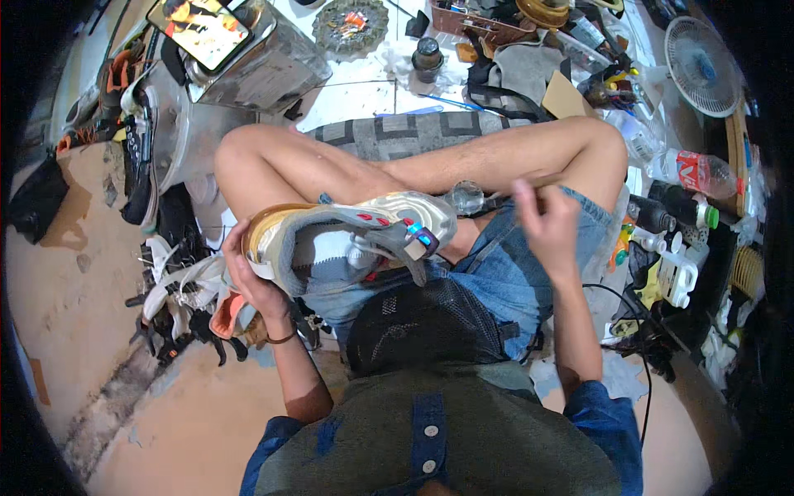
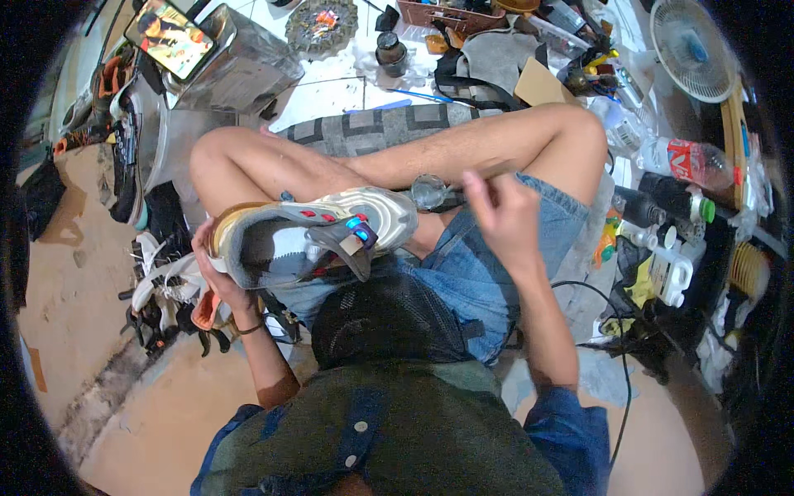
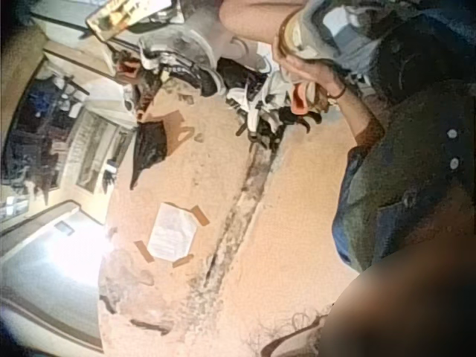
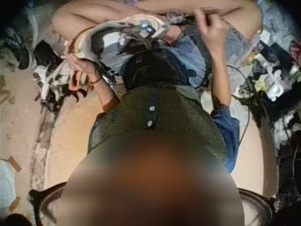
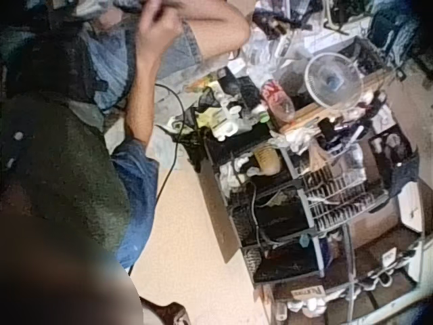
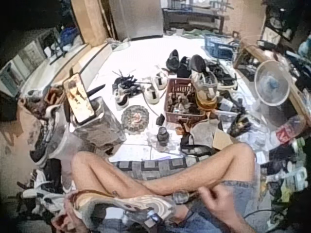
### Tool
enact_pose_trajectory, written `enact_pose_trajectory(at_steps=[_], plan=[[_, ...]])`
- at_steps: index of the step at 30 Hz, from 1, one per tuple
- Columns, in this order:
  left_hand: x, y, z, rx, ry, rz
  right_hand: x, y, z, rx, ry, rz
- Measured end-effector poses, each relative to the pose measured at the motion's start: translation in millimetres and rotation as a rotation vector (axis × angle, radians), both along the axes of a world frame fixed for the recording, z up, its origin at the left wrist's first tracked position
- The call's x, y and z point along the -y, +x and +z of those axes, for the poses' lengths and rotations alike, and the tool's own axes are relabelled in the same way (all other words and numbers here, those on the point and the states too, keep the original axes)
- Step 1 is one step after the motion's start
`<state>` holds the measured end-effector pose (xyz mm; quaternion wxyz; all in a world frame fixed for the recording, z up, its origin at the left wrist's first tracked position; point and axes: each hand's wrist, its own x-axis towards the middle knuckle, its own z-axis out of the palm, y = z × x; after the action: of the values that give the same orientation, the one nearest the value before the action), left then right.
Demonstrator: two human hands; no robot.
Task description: Applying sealant or adhesive to the sole seam of a sneaker using a small spatula tool.
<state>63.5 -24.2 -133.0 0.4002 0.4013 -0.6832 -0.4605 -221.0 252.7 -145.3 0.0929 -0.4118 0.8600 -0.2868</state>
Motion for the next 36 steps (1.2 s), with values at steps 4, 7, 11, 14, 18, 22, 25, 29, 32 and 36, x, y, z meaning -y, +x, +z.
enact_pose_trajectory(at_steps=[4,7,11,14,18,22,25,29,32,36], plan=[[-13.1,-11.8,11.6,0.121,-0.050,0.015,9.2,-0.4,55.7,0.618,-0.625,-0.405],[-11.4,-15.9,11.0,0.106,-0.024,0.034,10.7,1.5,73.1,0.739,-0.842,-0.317],[-11.8,-6.8,10.1,0.069,-0.011,0.045,15.6,7.5,78.4,0.749,-0.856,-0.277],[-17.7,-7.8,11.9,0.015,-0.030,0.082,21.5,8.4,48.6,0.620,-0.859,-0.355],[-27.1,-12.1,10.9,-0.041,-0.028,0.055,-1.8,-4.1,-6.0,0.062,-0.148,-0.062],[-44.9,-20.8,32.3,-0.245,-0.040,-0.065,8.2,-18.5,44.0,0.615,-0.732,-0.302],[-47.2,-24.0,39.7,-0.341,-0.019,-0.225,18.9,-11.9,62.3,0.718,-0.933,-0.263],[-48.4,-29.6,52.0,-0.363,0.035,-0.285,44.3,23.0,75.4,0.732,-1.003,-0.122],[-50.5,-41.7,64.9,-0.342,0.058,-0.310,68.3,52.0,90.5,0.896,-0.938,0.028],[-50.0,-53.1,69.5,-0.376,0.106,-0.358,101.8,61.6,97.1,0.970,-1.035,0.084]])
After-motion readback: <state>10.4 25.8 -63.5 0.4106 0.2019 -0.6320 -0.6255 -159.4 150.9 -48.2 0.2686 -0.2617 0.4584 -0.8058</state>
